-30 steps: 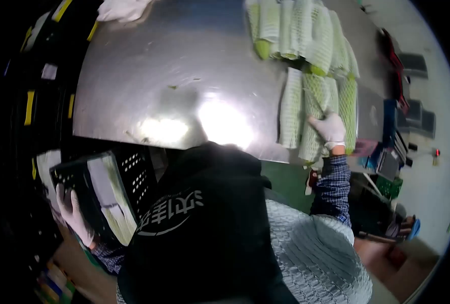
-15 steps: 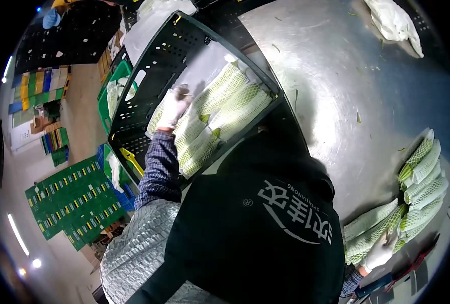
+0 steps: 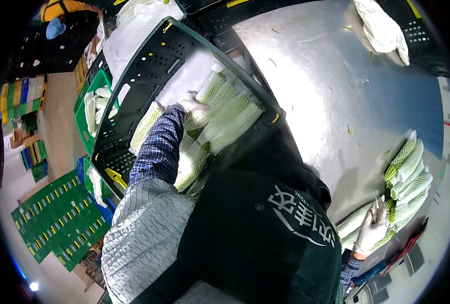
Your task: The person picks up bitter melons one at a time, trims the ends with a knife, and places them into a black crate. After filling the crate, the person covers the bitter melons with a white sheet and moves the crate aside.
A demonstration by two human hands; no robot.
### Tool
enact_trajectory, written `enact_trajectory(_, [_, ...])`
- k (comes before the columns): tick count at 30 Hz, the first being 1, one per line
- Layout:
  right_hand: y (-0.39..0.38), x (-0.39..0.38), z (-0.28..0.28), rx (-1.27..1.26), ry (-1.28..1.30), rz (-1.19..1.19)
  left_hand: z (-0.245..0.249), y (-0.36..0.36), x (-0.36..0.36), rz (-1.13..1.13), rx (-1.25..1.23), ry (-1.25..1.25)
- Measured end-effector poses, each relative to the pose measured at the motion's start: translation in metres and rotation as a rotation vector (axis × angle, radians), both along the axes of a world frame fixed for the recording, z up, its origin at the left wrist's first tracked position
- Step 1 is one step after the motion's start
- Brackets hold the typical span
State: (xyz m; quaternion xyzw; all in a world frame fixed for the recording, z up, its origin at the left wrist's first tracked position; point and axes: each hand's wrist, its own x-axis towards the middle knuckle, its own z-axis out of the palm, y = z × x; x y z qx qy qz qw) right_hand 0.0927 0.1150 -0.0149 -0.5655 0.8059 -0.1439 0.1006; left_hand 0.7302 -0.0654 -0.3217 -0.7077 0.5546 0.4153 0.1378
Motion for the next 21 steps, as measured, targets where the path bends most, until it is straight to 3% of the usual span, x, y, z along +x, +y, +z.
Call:
enact_trajectory(4, [-0.012,0.007,-0.012,-0.099,0.045,0.117,-0.005,0.022,0.006,0.156,-0.129,0.084])
enact_trajectory(5, [-0.016,0.016,-0.008,-0.082,0.051,0.098,0.052,0.026,-0.01,0.204,-0.219,0.124])
enact_trajectory(6, [-0.022,0.025,-0.003,-0.066,0.053,0.083,-0.009,0.048,0.016,0.369,-0.393,0.38])
enact_trajectory(7, [-0.03,0.034,-0.001,-0.056,-0.084,0.041,0.03,0.043,0.01,0.303,-0.353,0.265])
enact_trajectory(8, [-0.038,0.042,0.001,-0.051,-0.218,-0.007,0.055,0.054,0.013,0.387,-0.447,0.449])
enact_trajectory(10, [-0.053,0.029,-0.02,-0.055,-0.378,0.135,0.114,0.07,0.011,0.609,-0.559,0.734])
enact_trajectory(12, [-0.085,0.059,-0.019,-0.037,-0.575,0.192,0.187,0.075,0.002,0.717,-0.411,0.808])
enact_trajectory(15, [-0.135,0.137,-0.003,-0.112,-0.597,0.594,0.252,0.081,-0.055,0.655,-0.577,0.894])
enact_trajectory(17, [-0.154,0.202,0.026,-0.188,-0.564,0.789,0.297,0.087,-0.089,0.613,-0.483,1.179])
enact_trajectory(21, [-0.174,0.277,0.057,-0.387,-0.61,1.106,0.268,0.099,-0.115,0.613,-0.525,1.275])
